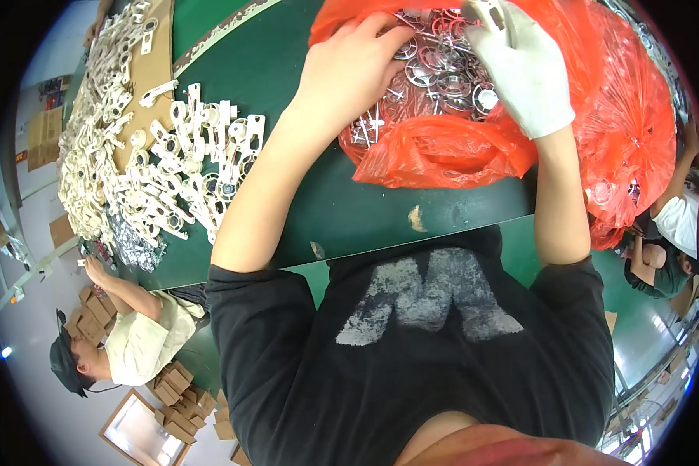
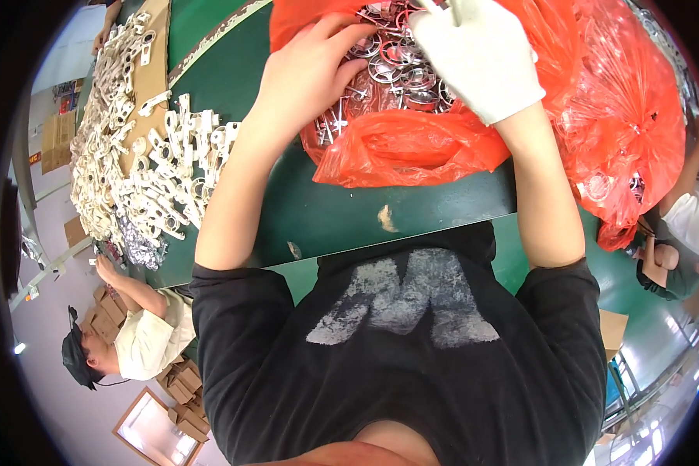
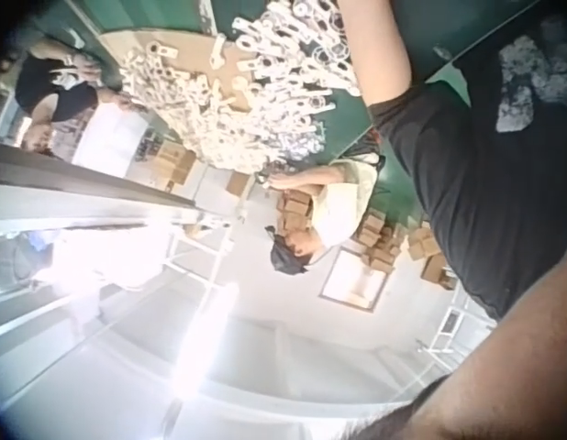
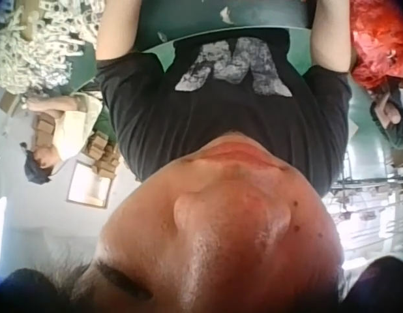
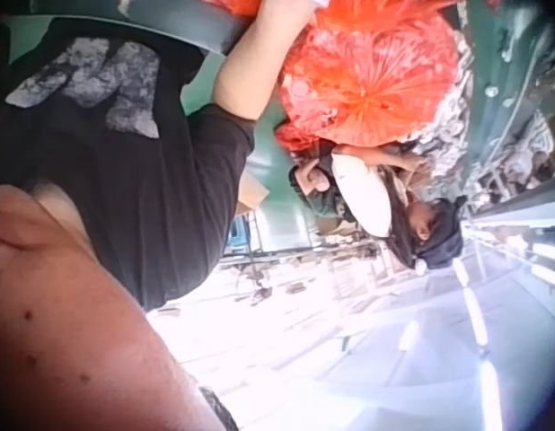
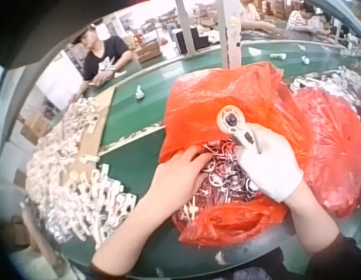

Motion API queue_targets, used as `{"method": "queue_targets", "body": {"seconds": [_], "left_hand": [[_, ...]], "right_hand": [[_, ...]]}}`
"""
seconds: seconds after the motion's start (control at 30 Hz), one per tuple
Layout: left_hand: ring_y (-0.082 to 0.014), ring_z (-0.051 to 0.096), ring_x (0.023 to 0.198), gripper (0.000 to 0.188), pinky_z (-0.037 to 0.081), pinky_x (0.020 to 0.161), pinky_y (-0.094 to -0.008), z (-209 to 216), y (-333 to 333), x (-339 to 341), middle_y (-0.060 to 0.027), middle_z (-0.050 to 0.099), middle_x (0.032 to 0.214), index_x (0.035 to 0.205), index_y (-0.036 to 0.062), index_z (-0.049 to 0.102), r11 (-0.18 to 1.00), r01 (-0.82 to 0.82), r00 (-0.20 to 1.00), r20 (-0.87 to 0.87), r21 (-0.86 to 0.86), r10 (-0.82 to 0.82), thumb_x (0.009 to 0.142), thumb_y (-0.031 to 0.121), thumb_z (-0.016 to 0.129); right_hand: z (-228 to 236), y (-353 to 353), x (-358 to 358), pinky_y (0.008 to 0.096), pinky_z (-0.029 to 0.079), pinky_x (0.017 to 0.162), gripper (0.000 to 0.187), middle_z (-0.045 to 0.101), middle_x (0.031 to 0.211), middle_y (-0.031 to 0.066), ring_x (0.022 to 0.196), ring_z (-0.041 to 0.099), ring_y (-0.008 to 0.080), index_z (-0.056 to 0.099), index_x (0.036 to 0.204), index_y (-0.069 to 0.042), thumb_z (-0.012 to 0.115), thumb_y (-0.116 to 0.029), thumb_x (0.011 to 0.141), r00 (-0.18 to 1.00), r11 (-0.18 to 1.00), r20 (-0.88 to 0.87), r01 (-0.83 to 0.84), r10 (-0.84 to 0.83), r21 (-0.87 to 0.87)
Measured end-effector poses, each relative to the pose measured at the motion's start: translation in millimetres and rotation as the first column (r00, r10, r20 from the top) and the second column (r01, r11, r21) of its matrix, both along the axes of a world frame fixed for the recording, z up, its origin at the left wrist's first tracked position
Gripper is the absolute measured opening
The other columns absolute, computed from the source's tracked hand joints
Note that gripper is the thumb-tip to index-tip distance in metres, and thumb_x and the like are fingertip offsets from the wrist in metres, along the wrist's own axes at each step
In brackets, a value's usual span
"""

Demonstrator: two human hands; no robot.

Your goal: The person assembles small hardware components by hand, combining plastic housings and metal rings from red plastic bags and cardboard boxes.

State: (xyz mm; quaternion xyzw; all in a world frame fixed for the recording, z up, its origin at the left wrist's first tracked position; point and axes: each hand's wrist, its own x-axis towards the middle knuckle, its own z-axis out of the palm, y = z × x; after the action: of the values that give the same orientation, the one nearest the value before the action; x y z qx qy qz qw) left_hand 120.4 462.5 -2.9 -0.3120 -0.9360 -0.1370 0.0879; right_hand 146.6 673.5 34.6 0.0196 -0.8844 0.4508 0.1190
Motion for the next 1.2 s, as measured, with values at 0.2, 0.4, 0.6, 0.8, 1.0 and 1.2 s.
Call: {"method": "queue_targets", "body": {"seconds": [0.2,0.4,0.6,0.8,1.0,1.2], "left_hand": [[-0.0296,0.069,0.105,0.032,0.058,0.084,-0.044,3.4,9.6,-2.7,-0.0078,0.068,0.115,0.12,0.0109,0.064,0.975,-0.026,0.999,-0.042,-0.22,0.017,0.092,0.024,0.069],[-0.032,0.073,0.086,0.019,0.058,0.071,-0.0418,19.6,-8.8,12.5,-0.017,0.072,0.095,0.108,0.0007,0.067,0.91,-0.162,0.985,0.011,0.383,0.171,0.098,0.015,0.06],[-0.0053,0.055,0.065,0.014,0.044,0.055,-0.021,37.5,-20.7,56.2,-0.0062,0.067,0.101,0.103,-0.001,0.075,0.602,-0.229,0.969,0.241,0.765,0.062,0.093,0.008,0.074],[-0.0032,0.061,0.076,0.021,0.041,0.055,-0.0182,24.1,-34.1,72.8,-0.0051,0.068,0.109,0.113,0.0046,0.076,0.763,-0.188,0.975,0.209,0.618,0.071,0.093,0.006,0.073],[-0.0138,0.068,0.083,0.056,0.047,0.057,-0.022,22.9,-42.9,76.0,-0.0081,0.071,0.118,0.125,0.0079,0.07,0.859,0.015,0.998,0.041,0.512,-0.041,0.073,0.011,0.09],[-0.0118,0.071,0.087,0.058,0.057,0.062,-0.0225,10.0,-41.8,82.0,-0.0077,0.074,0.117,0.124,0.0038,0.069,0.764,-0.092,0.983,0.18,0.638,-0.032,0.07,0.003,0.091]], "right_hand": [[15.5,-6.6,1.4,0.0344,0.054,0.08,0.026,0.07,0.094,0.0163,0.087,0.069,0.0258,0.069,0.112,-0.004,0.066,-0.018,0.091,0.981,0.985,0.193,-0.014,-0.02,0.173],[3.5,-3.9,9.9,0.0307,0.055,0.078,0.036,0.075,0.091,0.0098,0.081,0.07,0.0147,0.072,0.118,-0.006,0.073,-0.031,0.091,0.989,0.99,0.142,-0.055,0.037,0.13],[3.7,-21.8,30.4,0.0448,0.058,0.067,0.031,0.072,0.077,0.0143,0.074,0.073,0.0332,0.075,0.106,-0.015,0.071,-0.039,0.089,0.956,0.868,0.124,-0.293,0.265,0.4],[-3.1,-36.2,40.9,0.0434,0.058,0.063,0.026,0.07,0.072,0.0137,0.071,0.073,0.032,0.074,0.1,-0.01,0.074,-0.032,0.086,0.914,0.833,0.129,-0.404,0.385,0.377],[-2.6,-40.1,41.2,0.043,0.058,0.063,0.027,0.07,0.072,0.0135,0.069,0.073,0.0315,0.074,0.101,-0.01,0.074,-0.032,0.086,0.911,0.825,0.118,-0.409,0.395,0.39],[-5.6,-41.3,42.8,0.0412,0.058,0.06,0.024,0.069,0.069,0.0132,0.068,0.073,0.0304,0.074,0.099,-0.012,0.075,-0.03,0.084,0.907,0.787,0.109,-0.409,0.407,0.462]]}}
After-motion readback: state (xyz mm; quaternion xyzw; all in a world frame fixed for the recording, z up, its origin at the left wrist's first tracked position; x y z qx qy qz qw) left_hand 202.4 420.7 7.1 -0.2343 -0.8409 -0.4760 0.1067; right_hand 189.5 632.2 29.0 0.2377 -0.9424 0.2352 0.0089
